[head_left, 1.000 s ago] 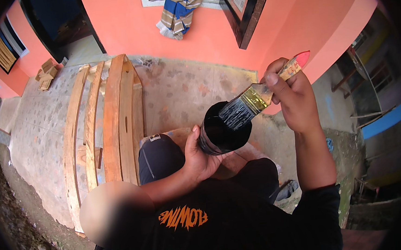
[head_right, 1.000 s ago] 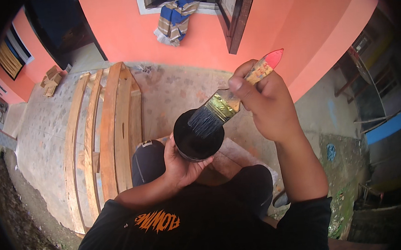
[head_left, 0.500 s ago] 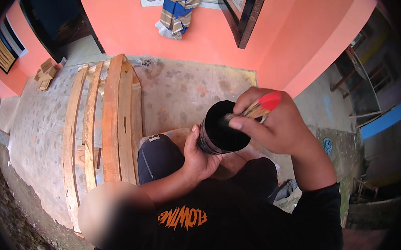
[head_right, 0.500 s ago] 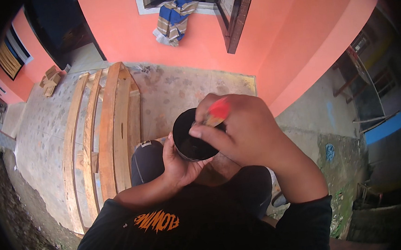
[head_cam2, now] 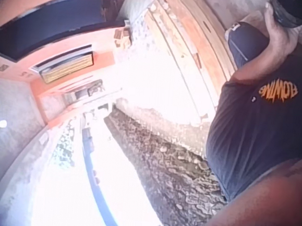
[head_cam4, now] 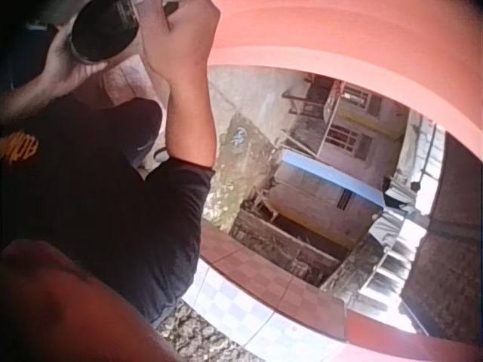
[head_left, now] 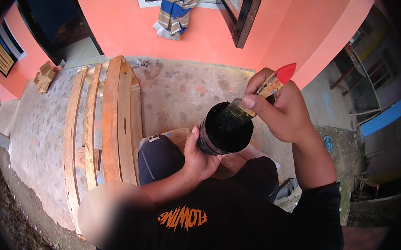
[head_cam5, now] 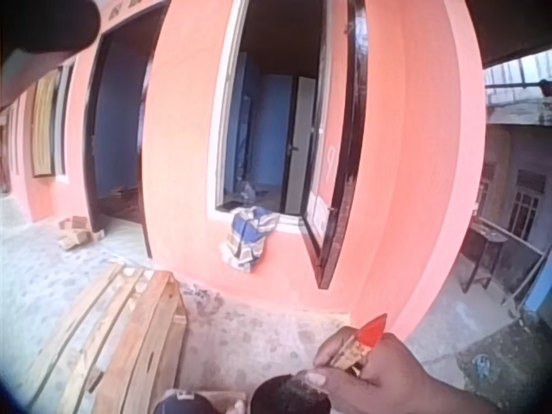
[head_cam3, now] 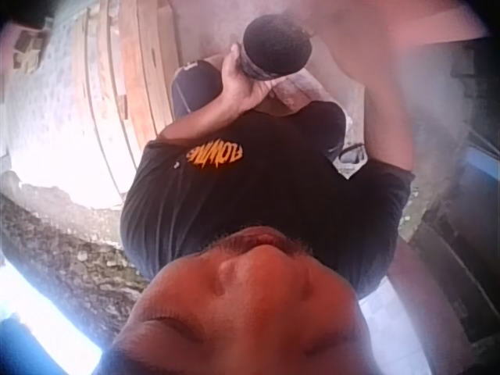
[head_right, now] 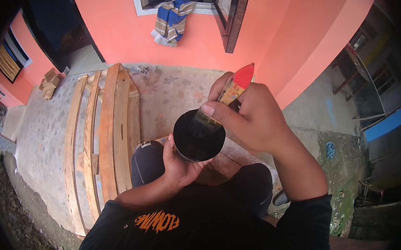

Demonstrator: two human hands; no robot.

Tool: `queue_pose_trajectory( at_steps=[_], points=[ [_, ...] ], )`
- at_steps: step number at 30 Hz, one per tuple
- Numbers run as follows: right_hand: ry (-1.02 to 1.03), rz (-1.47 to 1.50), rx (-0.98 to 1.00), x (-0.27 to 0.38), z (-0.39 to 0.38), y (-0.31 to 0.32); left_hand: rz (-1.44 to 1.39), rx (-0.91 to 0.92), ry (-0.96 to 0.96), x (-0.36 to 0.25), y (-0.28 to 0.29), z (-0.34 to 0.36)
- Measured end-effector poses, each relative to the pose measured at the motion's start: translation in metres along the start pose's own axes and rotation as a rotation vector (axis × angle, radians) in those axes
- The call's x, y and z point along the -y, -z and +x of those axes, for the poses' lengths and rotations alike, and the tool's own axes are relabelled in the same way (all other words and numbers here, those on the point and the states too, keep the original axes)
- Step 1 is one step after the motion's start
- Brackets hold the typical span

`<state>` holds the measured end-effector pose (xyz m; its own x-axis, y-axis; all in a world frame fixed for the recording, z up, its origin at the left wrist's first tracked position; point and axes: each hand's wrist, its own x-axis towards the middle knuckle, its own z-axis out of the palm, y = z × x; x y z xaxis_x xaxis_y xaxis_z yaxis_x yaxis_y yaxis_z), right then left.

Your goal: The person paints a door frame black using a paintbrush and a small paint can. They repeatedly dip the brush into the can and apply paint along the vertical and horizontal edges of the frame, working from top to bottom and occasionally stepping back to reposition.

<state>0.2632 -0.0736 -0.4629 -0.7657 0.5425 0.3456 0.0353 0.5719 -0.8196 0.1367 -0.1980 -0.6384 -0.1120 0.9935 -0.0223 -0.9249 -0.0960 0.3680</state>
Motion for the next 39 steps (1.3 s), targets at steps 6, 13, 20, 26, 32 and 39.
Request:
queue_pose_trajectory(
  at_steps=[6, 13, 20, 26, 32, 39],
  points=[
    [0.124, -0.196, 0.062, 0.001, -0.004, -0.009, -0.009, -0.008, 0.007, -0.001, -0.003, 0.001],
    [-0.149, 0.176, -0.184, -0.023, 0.003, 0.007, -0.079, -0.014, 0.029, -0.002, 0.003, 0.001],
    [-0.244, 0.618, -0.328, -0.043, 0.003, 0.006, -0.152, -0.013, 0.072, -0.001, 0.009, 0.004],
    [-0.439, 0.891, -0.387, -0.052, -0.002, -0.001, -0.149, -0.097, 0.091, -0.002, 0.006, 0.004],
    [-0.414, 1.094, -0.461, -0.085, -0.019, -0.015, -0.114, -0.081, 0.069, -0.002, 0.012, 0.013],
    [-0.359, 1.35, -0.579, -0.092, -0.026, -0.033, -0.141, -0.079, 0.057, -0.005, 0.015, 0.019]
  ],
)
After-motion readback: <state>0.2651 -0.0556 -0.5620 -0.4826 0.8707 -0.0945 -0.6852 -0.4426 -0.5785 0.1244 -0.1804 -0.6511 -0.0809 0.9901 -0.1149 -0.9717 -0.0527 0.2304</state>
